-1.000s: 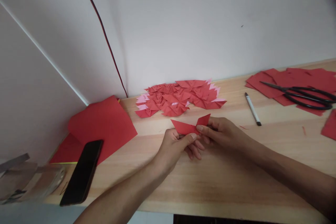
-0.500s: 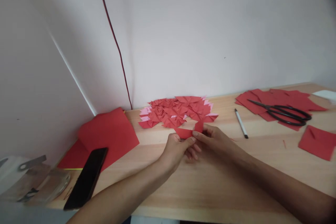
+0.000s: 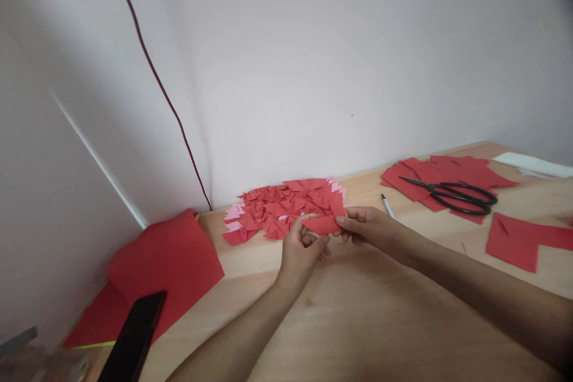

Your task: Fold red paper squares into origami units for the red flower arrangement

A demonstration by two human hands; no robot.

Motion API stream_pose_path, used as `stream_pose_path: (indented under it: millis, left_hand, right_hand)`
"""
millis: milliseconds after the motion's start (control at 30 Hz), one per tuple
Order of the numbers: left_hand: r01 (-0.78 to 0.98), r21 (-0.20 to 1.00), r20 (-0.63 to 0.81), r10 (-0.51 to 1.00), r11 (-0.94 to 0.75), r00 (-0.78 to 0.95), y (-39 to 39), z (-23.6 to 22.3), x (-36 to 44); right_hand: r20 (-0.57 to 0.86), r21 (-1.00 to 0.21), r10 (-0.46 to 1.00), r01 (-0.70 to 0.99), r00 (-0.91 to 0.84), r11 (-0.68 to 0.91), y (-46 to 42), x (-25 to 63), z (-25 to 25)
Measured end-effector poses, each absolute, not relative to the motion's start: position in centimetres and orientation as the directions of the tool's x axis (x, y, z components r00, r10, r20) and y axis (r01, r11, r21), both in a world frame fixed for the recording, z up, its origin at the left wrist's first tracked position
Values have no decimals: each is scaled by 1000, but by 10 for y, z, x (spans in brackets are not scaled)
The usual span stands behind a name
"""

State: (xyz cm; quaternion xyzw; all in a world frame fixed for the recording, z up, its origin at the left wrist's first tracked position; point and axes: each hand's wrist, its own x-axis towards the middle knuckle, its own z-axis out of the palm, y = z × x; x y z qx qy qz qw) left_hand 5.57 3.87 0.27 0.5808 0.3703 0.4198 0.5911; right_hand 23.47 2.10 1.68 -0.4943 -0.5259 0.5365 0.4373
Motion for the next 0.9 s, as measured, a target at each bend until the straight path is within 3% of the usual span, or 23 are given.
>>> stream_pose_path:
  millis: [100, 233, 467, 667, 900]
  left_hand:
    - [-8, 972, 215, 881, -234, 422, 44, 5, 48]
    - [107, 817, 437, 728, -567, 528, 47, 8, 43]
    - [132, 582, 600, 533, -803, 596, 46, 4, 40]
    - [150, 548, 591, 508, -823, 626, 42, 10, 40]
    - [126, 809, 434, 728, -575, 531, 39, 9, 46]
  right_hand:
    - [-97, -995, 979, 38, -179, -92, 25, 239, -2]
    - [-122, -991, 960, 85, -254, -103, 22, 242, -13]
    - [-123, -992, 942, 46, -312, -115, 16, 242, -11]
    - [-94, -995, 931, 18, -352, -94, 13, 240, -9]
    - [-107, -994, 925, 11, -364, -111, 12, 239, -1]
